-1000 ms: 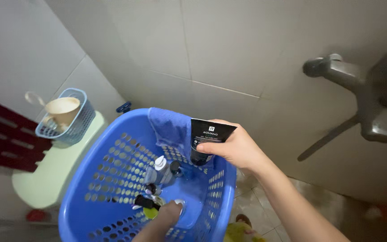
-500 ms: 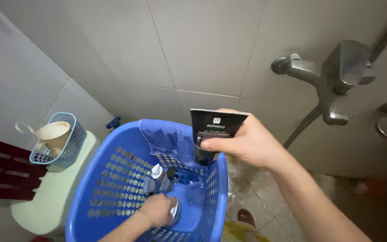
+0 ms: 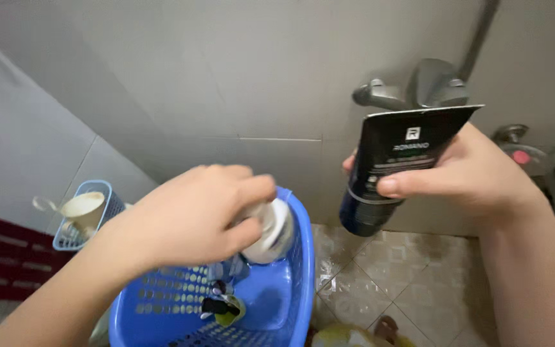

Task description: The person moves various personal care items including bottles, tubes, and a cup of toothbrushes from a laundry basket and a sink onto a bathroom glass shelf.

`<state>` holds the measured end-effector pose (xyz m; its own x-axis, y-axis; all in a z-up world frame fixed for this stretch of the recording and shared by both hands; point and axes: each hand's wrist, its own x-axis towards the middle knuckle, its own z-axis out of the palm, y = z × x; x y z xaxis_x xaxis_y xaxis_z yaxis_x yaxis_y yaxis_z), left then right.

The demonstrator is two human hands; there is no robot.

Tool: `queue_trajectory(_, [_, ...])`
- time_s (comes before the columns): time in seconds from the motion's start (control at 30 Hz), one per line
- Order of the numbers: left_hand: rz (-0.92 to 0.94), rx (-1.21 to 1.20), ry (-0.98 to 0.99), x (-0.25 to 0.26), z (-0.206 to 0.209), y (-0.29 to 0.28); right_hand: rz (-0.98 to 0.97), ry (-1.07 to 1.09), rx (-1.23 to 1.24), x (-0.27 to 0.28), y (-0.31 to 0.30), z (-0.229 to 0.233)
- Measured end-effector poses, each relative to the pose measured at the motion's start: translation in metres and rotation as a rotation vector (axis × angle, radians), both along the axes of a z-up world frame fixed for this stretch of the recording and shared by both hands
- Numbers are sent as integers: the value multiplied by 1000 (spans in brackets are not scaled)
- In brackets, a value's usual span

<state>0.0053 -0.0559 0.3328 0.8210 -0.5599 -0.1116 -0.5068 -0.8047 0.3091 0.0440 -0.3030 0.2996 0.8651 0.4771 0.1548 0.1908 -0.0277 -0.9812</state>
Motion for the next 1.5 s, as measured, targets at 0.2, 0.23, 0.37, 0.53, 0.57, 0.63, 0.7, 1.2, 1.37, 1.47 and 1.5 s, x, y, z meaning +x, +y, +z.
queue_trajectory(0.2, [-338, -242, -76, 28, 13, -62, 293, -212, 57, -5, -56, -5])
queue_trajectory(0.23, [-397, -262, -74, 33, 11, -74, 326, -189, 42, -7, -65, -8])
queue_trajectory(0.37, [-584, -322, -91, 49, 7, -126, 413, -141, -31, -18, -107, -15])
queue_trajectory(0.53, [-767, -414, -22, 56, 7, -204, 290, -70, -101, -47, -164, -22])
queue_trajectory(0.57, [-793, -421, 17, 56, 7, -221, 241, -40, -140, -52, -176, -25])
queue_trajectory(0.63, [-833, -422, 62, 55, 8, -253, 168, -29, -201, -61, -199, -28])
queue_trajectory(0.7, [-861, -408, 67, 52, 9, -287, 121, -73, -245, -69, -226, -30])
queue_trajectory(1.2, [-636, -945, 206, 70, -41, -460, -231, -53, -33, -72, -400, -36])
queue_trajectory(1.37, [-636, -1042, 517, 91, -92, -485, -234, -183, -70, -53, -432, -33])
queue_trajectory(1.47, [-577, -1008, 625, 91, -107, -498, -227, -228, -82, -35, -449, -35])
queue_trajectory(1.5, [-541, -1013, 683, 93, -108, -504, -215, -256, -82, -29, -454, -35])
